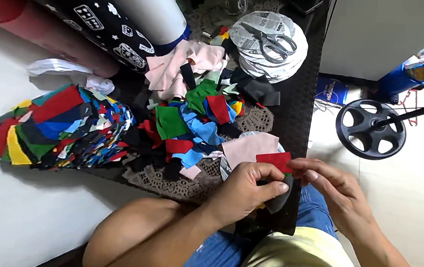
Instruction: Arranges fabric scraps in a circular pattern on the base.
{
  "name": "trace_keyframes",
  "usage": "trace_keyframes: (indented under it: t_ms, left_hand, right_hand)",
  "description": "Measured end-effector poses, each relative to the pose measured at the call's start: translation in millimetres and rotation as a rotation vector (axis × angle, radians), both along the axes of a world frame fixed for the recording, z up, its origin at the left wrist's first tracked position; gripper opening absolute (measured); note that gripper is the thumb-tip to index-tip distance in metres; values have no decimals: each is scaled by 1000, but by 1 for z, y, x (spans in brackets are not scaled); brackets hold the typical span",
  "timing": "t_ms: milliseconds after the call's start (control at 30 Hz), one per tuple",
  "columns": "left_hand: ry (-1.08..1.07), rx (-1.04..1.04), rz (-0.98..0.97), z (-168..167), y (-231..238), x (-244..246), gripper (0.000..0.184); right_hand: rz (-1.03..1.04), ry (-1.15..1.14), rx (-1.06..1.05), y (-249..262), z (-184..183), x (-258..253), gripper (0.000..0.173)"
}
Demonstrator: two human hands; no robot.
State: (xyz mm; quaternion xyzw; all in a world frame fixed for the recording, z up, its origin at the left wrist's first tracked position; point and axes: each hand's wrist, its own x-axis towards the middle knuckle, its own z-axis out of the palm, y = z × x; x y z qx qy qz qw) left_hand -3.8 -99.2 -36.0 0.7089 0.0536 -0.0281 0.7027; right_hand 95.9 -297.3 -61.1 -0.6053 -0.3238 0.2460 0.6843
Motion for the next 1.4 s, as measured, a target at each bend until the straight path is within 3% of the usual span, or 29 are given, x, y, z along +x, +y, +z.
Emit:
trace_keyframes:
  t_ms: [133,333,400,533,667,900,1400]
  left_hand:
    - [14,102,22,-3,-2,0,10]
    - [2,179,-2,-8,0,2,13]
    - [13,309,34,-11,0,3,13]
    - [92,643,136,-17,-4,9,14]
    - [105,828,182,-23,-6,20,20]
    - [55,1011,247,-34,-4,32,18]
    - [-19,1117,262,-37,-4,39,16]
  right_hand:
    - [7,160,-87,-10,-9,-12,37]
    - [1,304,-36,-3,-19,-17,8]
    - [-77,217,-139,-3,-20,-18,5]
    - [-205,-264,-361,3,-25,-15,19]
    - [-301,-547,-522,15,-28,-6,24]
    - [-367,-685,-655,29,-29,6,19]
    - [-344,-715,-737,35,-26,16,17]
